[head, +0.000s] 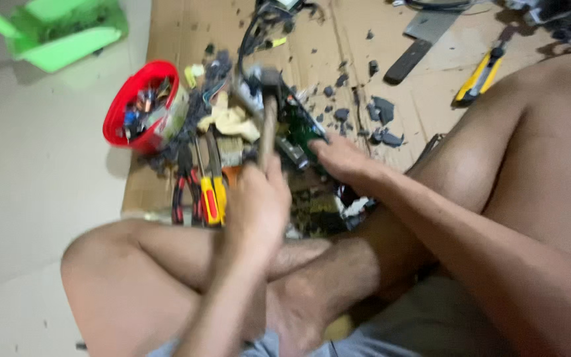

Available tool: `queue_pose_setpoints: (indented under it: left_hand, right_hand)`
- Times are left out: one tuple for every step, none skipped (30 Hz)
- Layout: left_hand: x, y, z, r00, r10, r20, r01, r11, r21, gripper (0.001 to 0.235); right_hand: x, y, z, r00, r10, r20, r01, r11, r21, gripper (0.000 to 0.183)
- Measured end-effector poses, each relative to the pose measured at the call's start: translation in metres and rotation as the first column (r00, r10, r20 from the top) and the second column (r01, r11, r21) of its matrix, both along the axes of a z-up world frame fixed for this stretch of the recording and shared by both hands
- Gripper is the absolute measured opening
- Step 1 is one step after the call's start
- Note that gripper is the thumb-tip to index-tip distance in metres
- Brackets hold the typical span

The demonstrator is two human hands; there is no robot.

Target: The person sits on the floor and uses pliers to pull wires and components off a green circuit board. They then use a hammer to strike the board, breaking it into pieces and separating a yellow component.

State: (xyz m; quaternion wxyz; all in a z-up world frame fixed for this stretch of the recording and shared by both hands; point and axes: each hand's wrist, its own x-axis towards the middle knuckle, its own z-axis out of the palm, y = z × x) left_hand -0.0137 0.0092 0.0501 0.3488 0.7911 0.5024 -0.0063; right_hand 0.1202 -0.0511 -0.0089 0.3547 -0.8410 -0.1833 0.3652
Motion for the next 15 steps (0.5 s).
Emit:
queue_pose_setpoints:
  left_hand:
    - [0.002, 0.006, 0.011, 1.0, 0.002, -0.02, -0.002, 1.0, -0.009, 0.06]
    - [0.004, 0.013, 0.022, 0.999, 0.018, 0.035, -0.022, 0.993, 0.12, 0.064]
    - [0.016, 0.024, 0.036, 0.992, 0.025, 0.128, -0.058, 0.963, 0.263, 0.069]
    - [0.017, 0.024, 0.034, 0.989, 0.028, 0.144, -0.067, 0.961, 0.27, 0.069]
    - [0.014, 0.022, 0.029, 0.992, 0.03, 0.124, -0.06, 0.967, 0.248, 0.068]
    - [0.012, 0.019, 0.024, 0.994, 0.032, 0.103, -0.055, 0.973, 0.226, 0.067]
    - [0.009, 0.016, 0.014, 0.994, 0.029, 0.103, -0.052, 0.973, 0.223, 0.067]
    - [0.006, 0.013, 0.005, 0.996, 0.034, 0.086, -0.05, 0.98, 0.194, 0.066]
    - [0.003, 0.01, -0.003, 0.997, 0.041, 0.07, -0.052, 0.985, 0.166, 0.065]
    - [-0.001, 0.007, -0.012, 0.997, 0.041, 0.07, -0.052, 0.985, 0.163, 0.065]
    - [-0.006, 0.004, -0.022, 0.997, 0.051, 0.052, -0.058, 0.989, 0.134, 0.064]
    - [-0.011, 0.002, -0.03, 0.998, 0.061, 0.034, -0.065, 0.992, 0.105, 0.063]
    - [-0.011, 0.004, -0.029, 0.997, 0.063, 0.042, -0.068, 0.991, 0.113, 0.063]
    - [-0.011, 0.007, -0.028, 0.997, 0.072, 0.034, -0.075, 0.993, 0.096, 0.062]
    - [-0.016, 0.002, -0.035, 0.996, 0.085, 0.014, -0.085, 0.995, 0.06, 0.061]
  right_hand:
    - [-0.003, -0.002, -0.007, 1.0, 0.002, -0.02, -0.002, 1.0, -0.009, 0.053]
    - [-0.005, -0.004, -0.015, 0.999, 0.0, -0.033, -0.001, 1.0, -0.012, 0.055]
    - [0.005, -0.001, -0.015, 1.0, 0.001, -0.009, -0.001, 1.0, 0.004, 0.057]
    - [0.005, 0.0, 0.001, 1.0, 0.005, 0.008, -0.005, 1.0, 0.012, 0.057]
    - [-0.003, -0.005, 0.011, 1.0, 0.008, -0.017, -0.008, 1.0, 0.027, 0.06]
    - [-0.01, -0.009, 0.021, 0.999, 0.012, -0.042, -0.01, 0.999, 0.043, 0.064]
    - [0.002, -0.007, -0.001, 0.999, 0.008, -0.042, -0.007, 0.999, 0.04, 0.064]
    - [0.014, -0.005, -0.022, 1.0, 0.023, -0.007, -0.023, 0.999, 0.033, 0.063]
    - [0.025, -0.003, -0.044, 0.999, 0.041, 0.028, -0.042, 0.999, 0.026, 0.062]
    - [0.014, -0.005, -0.024, 0.999, 0.041, 0.028, -0.041, 0.999, 0.023, 0.062]
    - [0.001, -0.006, -0.005, 1.0, 0.031, 0.004, -0.031, 0.999, 0.023, 0.058]
    - [-0.011, -0.007, 0.015, 1.0, 0.02, -0.02, -0.02, 1.0, 0.022, 0.054]
    - [-0.01, -0.005, 0.02, 1.0, 0.023, -0.012, -0.022, 0.999, 0.031, 0.054]
    - [-0.009, -0.002, 0.024, 0.998, 0.045, -0.046, -0.043, 0.998, 0.045, 0.055]
    - [-0.014, -0.006, 0.02, 0.993, 0.07, -0.091, -0.066, 0.997, 0.041, 0.055]
